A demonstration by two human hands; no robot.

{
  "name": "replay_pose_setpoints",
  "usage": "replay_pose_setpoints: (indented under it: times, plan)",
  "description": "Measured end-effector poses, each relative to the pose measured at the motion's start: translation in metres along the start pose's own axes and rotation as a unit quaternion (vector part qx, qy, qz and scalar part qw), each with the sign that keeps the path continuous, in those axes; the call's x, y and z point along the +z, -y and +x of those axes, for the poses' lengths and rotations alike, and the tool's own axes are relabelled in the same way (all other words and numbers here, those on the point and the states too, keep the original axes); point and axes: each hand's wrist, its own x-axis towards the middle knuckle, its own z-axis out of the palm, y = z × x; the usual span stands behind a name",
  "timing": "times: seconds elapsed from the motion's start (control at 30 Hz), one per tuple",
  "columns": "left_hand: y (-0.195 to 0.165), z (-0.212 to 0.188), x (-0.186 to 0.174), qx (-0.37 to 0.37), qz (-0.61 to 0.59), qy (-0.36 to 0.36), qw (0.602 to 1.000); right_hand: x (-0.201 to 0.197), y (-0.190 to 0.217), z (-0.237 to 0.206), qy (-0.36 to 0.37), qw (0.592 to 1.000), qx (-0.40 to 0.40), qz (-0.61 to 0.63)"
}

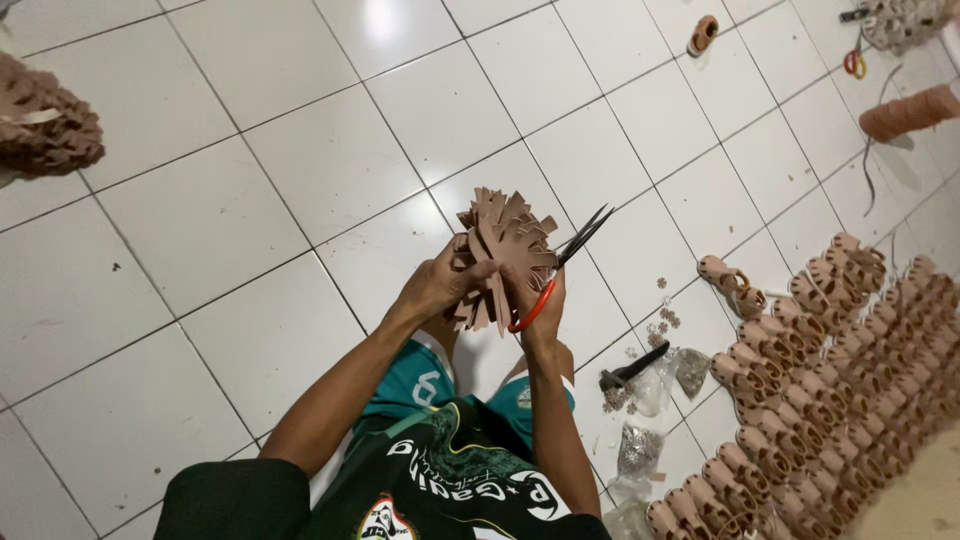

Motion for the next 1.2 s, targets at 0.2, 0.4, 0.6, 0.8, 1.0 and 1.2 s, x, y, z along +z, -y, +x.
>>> replay_pose_setpoints:
  times: [0.2,0.4,0.6,0.8,1.0,1.2]
  plan:
    - [0.006,-0.006,-0.021,0.131,-0.206,-0.022,0.969,-0.005,-0.017,0.015,0.078,0.993,0.088,0.007]
    - [0.010,-0.020,-0.028,0.059,-0.119,-0.042,0.990,-0.001,-0.038,0.010,0.123,0.991,0.055,-0.008]
    - [0.032,-0.034,-0.025,0.090,-0.064,-0.071,0.991,0.010,-0.046,-0.010,0.110,0.988,0.105,0.009]
    - [0.060,-0.055,-0.026,0.066,-0.050,-0.094,0.992,0.003,-0.087,-0.023,0.109,0.976,0.180,0.053]
    - [0.076,-0.060,0.001,0.052,-0.069,-0.026,0.996,-0.025,-0.093,-0.039,0.097,0.980,0.156,0.073]
    - [0.103,-0.056,0.033,0.120,-0.064,-0.003,0.991,-0.049,-0.094,-0.073,0.015,0.973,0.223,0.060]
